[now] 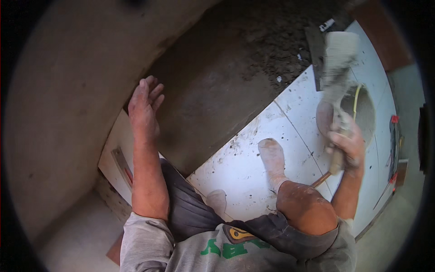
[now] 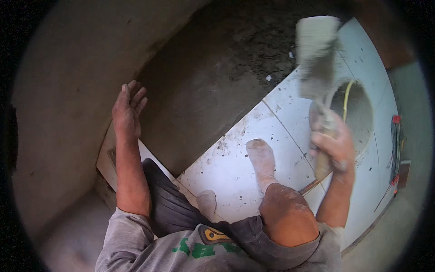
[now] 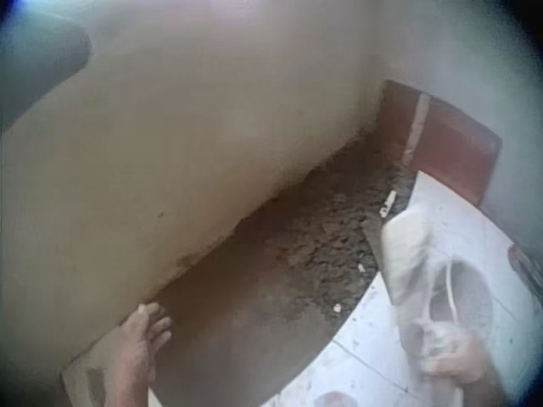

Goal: Using a trowel to smooth and level a bed of wet mortar on the floor for tiling.

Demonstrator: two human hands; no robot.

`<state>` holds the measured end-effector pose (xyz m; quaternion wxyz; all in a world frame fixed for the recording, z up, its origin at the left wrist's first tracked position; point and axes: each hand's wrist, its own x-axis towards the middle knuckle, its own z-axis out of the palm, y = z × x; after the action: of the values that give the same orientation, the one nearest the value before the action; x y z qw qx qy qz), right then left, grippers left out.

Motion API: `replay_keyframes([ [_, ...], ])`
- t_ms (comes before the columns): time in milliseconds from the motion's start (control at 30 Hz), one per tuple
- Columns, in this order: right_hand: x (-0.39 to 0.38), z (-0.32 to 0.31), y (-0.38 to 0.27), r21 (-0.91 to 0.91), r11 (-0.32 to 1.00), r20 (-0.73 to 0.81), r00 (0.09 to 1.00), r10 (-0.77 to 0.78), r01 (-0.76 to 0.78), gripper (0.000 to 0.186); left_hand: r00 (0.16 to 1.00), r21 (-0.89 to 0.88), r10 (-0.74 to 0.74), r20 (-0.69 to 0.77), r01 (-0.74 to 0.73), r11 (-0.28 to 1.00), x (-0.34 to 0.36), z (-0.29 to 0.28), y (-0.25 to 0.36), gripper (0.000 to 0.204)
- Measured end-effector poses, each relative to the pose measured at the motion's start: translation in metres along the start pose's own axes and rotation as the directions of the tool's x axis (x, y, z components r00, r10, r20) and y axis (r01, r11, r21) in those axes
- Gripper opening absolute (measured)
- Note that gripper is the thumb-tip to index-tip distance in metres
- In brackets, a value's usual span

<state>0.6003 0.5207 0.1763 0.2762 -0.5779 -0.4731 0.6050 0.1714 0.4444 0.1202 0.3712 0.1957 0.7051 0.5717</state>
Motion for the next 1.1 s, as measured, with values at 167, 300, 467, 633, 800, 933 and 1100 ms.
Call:
replay_keyframes([
  [167, 0.078, 0.086, 0.092, -0.397, 0.91, 0.515, 0.791, 0.332, -0.123, 0.031, 0.985, 0.021, 0.026, -0.171, -0.023, 1.0, -0.001, -0.067, -0.002, 0.064],
  [300, 0.1, 0.169, 0.134, -0.569, 0.822, 0.588, 0.681, 0.436, -0.035, 0.02, 0.935, 0.015, 0.007, -0.354, -0.002, 1.0, -0.023, -0.134, -0.006, 0.066],
  [467, 0.138, 0.261, 0.131, -0.665, 0.711, 0.648, 0.652, 0.395, 0.23, 0.021, 0.884, -0.015, -0.003, -0.467, -0.004, 1.0, -0.052, -0.162, -0.002, 0.063],
  [633, 0.17, 0.346, 0.114, -0.622, 0.642, 0.754, 0.566, 0.334, 0.448, 0.036, 0.867, 0.028, -0.002, -0.498, 0.018, 0.999, -0.064, -0.162, 0.002, 0.062],
  [800, 0.149, 0.332, 0.1, -0.626, 0.524, 0.779, 0.431, 0.455, 0.578, 0.03, 0.899, 0.097, 0.03, -0.437, 0.014, 0.995, -0.064, -0.156, -0.005, 0.062],
  [933, 0.151, 0.253, 0.118, -0.642, 0.585, 0.747, 0.574, 0.335, 0.495, 0.027, 0.909, 0.175, 0.057, -0.412, 0.018, 0.984, -0.061, -0.145, -0.007, 0.061],
  [1100, 0.138, 0.215, 0.09, -0.734, 0.678, 0.425, 0.79, 0.441, 0.016, 0.031, 0.947, 0.18, 0.032, -0.319, 0.027, 0.983, -0.051, -0.113, 0.001, 0.066],
])
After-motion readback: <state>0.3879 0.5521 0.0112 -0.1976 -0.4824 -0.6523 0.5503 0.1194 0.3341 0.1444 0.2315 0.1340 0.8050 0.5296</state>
